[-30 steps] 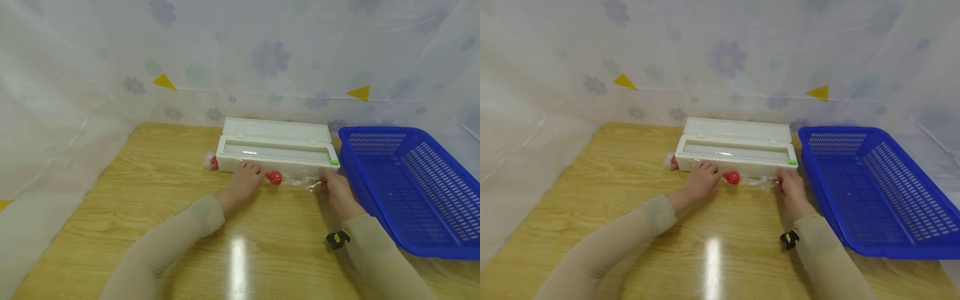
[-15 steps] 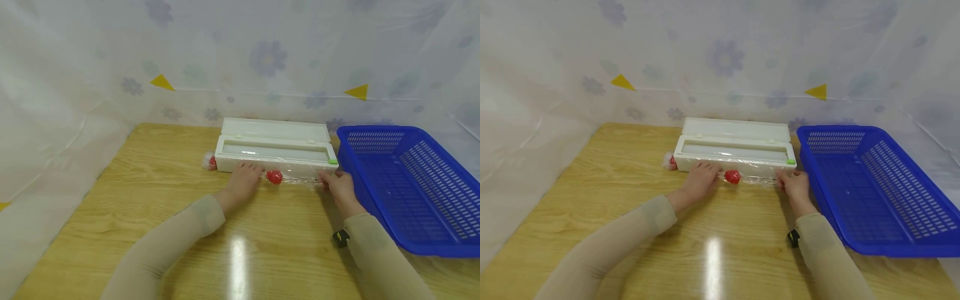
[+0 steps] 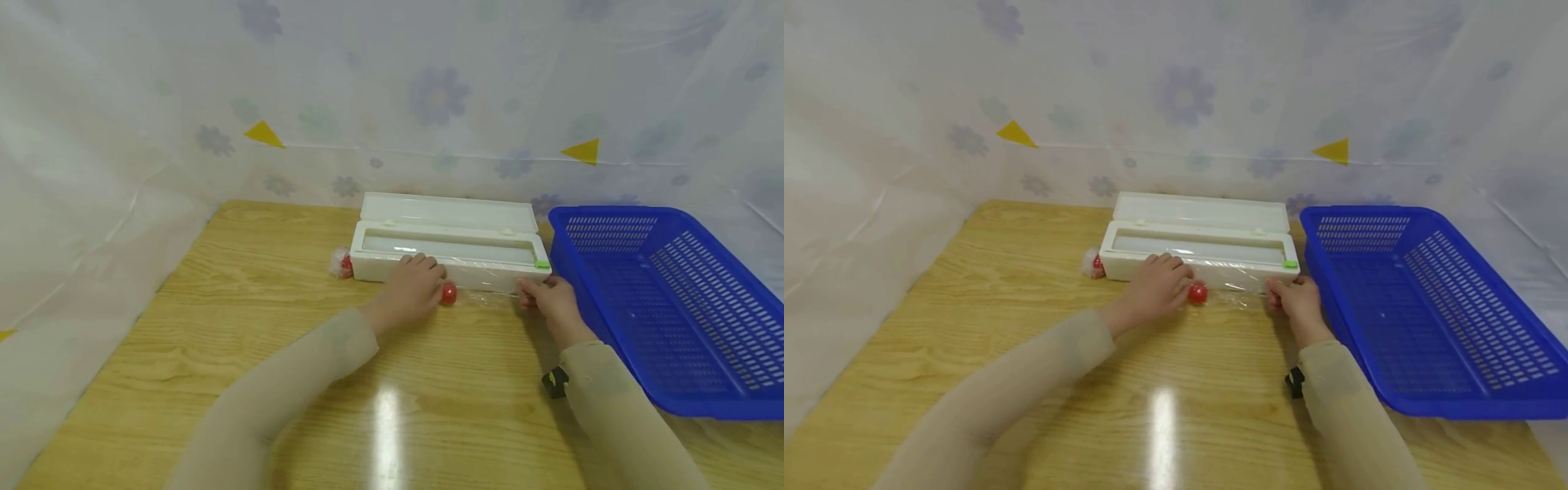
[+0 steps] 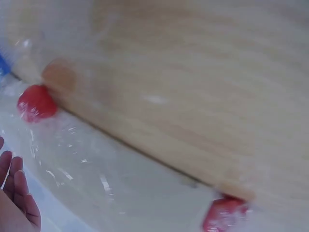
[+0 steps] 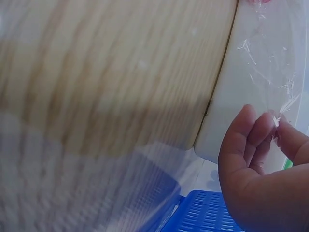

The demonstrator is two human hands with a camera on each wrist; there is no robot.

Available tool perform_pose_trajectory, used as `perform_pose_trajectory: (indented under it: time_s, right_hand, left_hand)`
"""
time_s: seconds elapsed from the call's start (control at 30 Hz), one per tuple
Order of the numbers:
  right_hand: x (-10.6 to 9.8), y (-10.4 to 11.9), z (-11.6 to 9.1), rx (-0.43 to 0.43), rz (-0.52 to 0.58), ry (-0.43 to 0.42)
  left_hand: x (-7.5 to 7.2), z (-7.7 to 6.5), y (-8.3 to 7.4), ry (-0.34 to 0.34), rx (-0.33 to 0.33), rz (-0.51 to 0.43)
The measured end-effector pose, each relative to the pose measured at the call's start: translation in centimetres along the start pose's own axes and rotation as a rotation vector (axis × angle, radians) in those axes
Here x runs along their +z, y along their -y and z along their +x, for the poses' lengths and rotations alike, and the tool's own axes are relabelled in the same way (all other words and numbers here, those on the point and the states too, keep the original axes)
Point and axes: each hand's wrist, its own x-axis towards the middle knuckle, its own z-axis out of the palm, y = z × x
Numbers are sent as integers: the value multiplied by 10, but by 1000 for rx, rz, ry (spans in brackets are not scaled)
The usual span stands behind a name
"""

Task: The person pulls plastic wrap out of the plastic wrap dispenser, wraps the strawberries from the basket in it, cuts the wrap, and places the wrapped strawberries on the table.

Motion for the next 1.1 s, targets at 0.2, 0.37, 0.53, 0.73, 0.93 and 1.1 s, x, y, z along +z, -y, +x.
perform_pose_trajectory:
  time_s: [0.2, 0.37, 0.53, 0.73, 0.93, 1.1]
  right_hand:
    - [-1, -1, -1, 0, 54, 8]
    - [-1, -1, -1, -7, 74, 11]
    - [-4, -4, 1, -26, 50, 33]
    - [-4, -5, 1, -41, 76, 53]
    - [-4, -5, 0, -52, 83, 64]
    - [-5, -6, 1, -57, 76, 63]
  left_hand:
    - [-12, 43, -26, -28, 41, -35]
    - [-10, 81, -50, -25, 95, -92]
    - [3, 106, -69, 9, 76, -198]
    - [17, 119, -81, 14, 19, -245]
    - [25, 123, -86, -37, -86, -248]
    - [26, 124, -90, -56, -139, -275]
